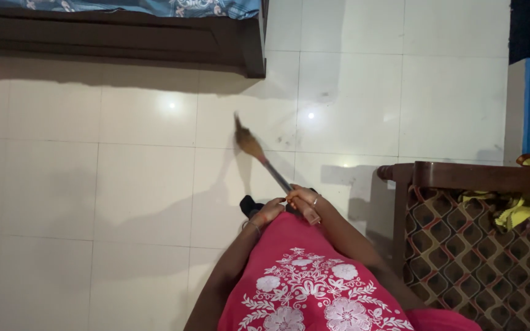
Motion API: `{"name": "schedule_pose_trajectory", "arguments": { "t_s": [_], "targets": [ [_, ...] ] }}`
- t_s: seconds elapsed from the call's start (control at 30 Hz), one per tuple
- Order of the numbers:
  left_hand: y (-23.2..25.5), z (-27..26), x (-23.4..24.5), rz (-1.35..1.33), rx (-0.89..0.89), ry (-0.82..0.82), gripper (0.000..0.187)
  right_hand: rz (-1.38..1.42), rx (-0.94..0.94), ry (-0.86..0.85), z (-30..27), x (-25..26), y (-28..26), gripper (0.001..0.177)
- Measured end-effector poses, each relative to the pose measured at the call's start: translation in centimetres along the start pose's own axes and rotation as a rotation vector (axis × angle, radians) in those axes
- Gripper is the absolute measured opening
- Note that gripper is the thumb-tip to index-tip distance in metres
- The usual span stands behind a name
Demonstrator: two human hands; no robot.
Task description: Sweeping a tiled floor with a handheld broom.
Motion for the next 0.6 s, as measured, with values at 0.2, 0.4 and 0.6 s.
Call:
{"name": "schedule_pose_trajectory", "arguments": {
  "t_s": [0.2, 0.4, 0.6],
  "targets": [
    [-3.1, 1.4, -0.8, 0.031, -0.07, -0.035, 0.051, -0.166, -0.145, -0.035, 4.0, 2.8, 5.1, 0.096],
    [-2.1, 0.9, -1.2, 0.022, -0.009, 0.017, 0.053, -0.26, -0.154, 0.081, -1.3, 3.6, 3.3, 0.099],
    [-0.3, 1.9, -1.7, 0.05, -0.011, 0.052, 0.053, -0.138, -0.136, 0.159, -4.0, 8.0, 0.5, 0.094]
  ]
}}
Point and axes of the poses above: each hand's wrist, its own z-axis towards the middle knuckle, its own x-axis out of the back of the hand, y = z × x, the point moved 2 cm from there along z, towards the middle knuckle, and after that the axes turned 1 degree about -x, right-handed, at the moved point
